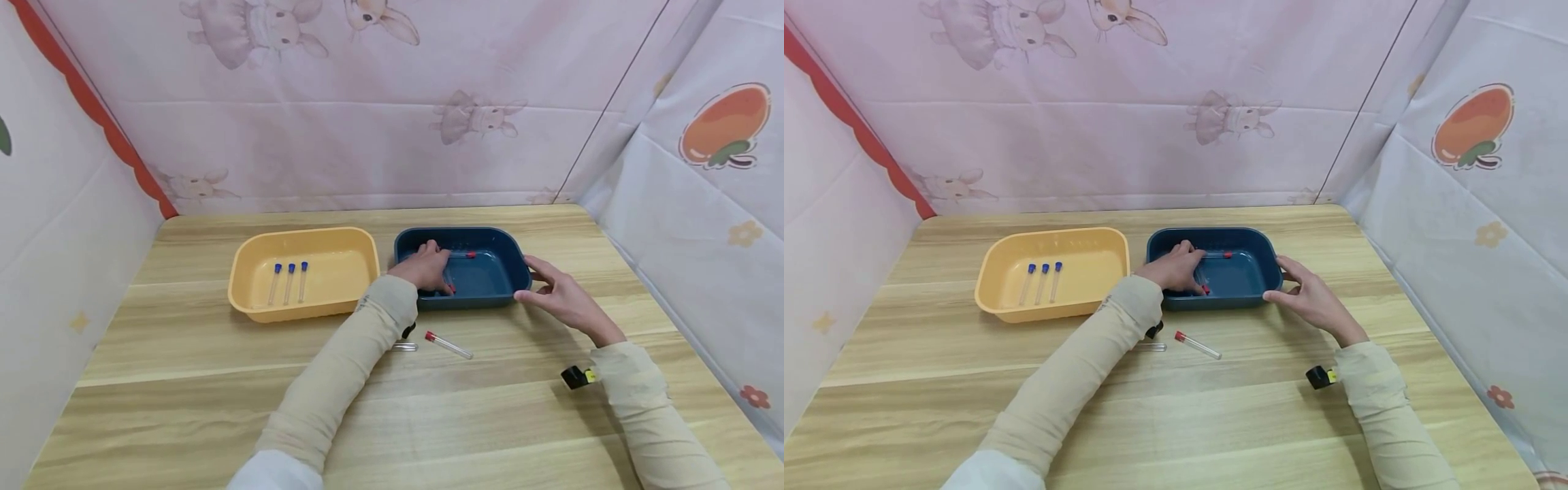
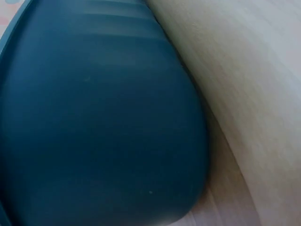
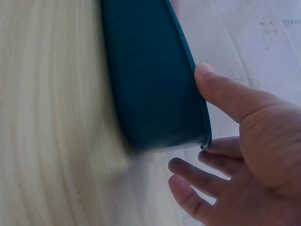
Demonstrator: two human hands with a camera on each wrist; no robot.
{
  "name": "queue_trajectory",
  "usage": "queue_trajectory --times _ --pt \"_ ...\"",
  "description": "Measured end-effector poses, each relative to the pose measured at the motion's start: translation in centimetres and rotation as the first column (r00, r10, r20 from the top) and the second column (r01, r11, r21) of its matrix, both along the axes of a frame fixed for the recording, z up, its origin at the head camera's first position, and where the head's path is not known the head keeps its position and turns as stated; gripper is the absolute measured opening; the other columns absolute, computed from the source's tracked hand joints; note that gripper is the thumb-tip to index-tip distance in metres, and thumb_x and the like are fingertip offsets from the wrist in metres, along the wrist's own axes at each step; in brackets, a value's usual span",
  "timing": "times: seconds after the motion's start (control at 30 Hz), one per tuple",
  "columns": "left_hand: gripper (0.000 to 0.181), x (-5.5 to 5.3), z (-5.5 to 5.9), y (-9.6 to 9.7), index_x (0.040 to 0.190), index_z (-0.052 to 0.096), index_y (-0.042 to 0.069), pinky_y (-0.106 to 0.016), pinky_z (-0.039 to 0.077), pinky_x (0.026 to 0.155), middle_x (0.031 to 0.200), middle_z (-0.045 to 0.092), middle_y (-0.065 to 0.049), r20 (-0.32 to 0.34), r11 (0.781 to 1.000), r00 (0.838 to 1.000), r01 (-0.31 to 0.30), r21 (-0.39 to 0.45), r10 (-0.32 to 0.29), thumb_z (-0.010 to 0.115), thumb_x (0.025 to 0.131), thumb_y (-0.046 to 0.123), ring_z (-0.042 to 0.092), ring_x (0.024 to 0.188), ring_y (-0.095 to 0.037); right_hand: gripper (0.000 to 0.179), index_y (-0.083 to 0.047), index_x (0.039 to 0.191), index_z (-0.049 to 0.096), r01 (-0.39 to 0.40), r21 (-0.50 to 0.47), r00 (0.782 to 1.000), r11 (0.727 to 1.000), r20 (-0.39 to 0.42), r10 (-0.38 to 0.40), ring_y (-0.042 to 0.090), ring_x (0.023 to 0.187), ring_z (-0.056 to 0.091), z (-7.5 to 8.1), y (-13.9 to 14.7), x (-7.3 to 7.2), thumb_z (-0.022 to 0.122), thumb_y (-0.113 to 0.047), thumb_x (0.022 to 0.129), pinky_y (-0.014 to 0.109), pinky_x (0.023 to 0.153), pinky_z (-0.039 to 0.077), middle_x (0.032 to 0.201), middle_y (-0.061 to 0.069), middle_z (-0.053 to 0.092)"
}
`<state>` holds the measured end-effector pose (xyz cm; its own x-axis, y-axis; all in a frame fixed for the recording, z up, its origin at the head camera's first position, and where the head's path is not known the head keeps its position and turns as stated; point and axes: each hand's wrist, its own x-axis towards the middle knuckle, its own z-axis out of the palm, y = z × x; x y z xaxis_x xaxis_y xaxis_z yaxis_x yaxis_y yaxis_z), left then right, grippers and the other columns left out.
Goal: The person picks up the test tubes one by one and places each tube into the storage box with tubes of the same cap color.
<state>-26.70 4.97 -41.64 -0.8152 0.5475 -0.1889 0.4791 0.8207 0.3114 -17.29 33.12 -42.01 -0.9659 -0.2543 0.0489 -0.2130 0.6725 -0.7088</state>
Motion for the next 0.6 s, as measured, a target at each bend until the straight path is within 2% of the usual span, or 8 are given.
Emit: queue_trajectory --times 0.27,0.47,0.6 --pt "0.092 0.1 0.6 -0.5 0.160 0.038 0.012 -0.038 0.042 0.109 0.145 0.037 -0.012 0.020 0.998 1.000 -0.009 0.064 0.008 0.085 0.087 0.042 0.038 0.125 -0.024 0.080 -0.001 0.162 0.028 0.009 0.015 1.000 1.000 -0.002 -0.009 0.049 0.140 0.042 0.1 -0.2 0.1 0.072 -0.025 0.100 0.061 0.106 0.043 0.165 0.024 0.027" --pt "0.088 0.3 1.1 -1.2 0.160 0.039 0.015 -0.039 0.043 0.110 0.146 0.038 -0.010 0.039 0.993 0.999 -0.026 0.119 0.021 0.084 0.088 0.040 0.039 0.127 -0.022 0.080 0.000 0.162 0.028 0.008 0.023 1.000 1.000 -0.009 -0.008 0.049 0.139 0.044 0.1 -0.4 0.1 0.072 -0.025 0.100 0.061 0.105 0.044 0.165 0.025 0.028" --pt "0.081 0.6 1.6 -1.5 0.160 0.040 0.015 -0.038 0.043 0.111 0.147 0.039 -0.010 0.043 0.988 0.999 -0.005 0.157 -0.002 0.080 0.092 0.038 0.040 0.128 -0.021 0.080 0.000 0.162 0.029 0.011 0.018 1.000 1.000 -0.017 -0.011 0.049 0.138 0.045 0.0 -0.5 0.3 0.072 -0.024 0.100 0.061 0.104 0.045 0.164 0.026 0.029"
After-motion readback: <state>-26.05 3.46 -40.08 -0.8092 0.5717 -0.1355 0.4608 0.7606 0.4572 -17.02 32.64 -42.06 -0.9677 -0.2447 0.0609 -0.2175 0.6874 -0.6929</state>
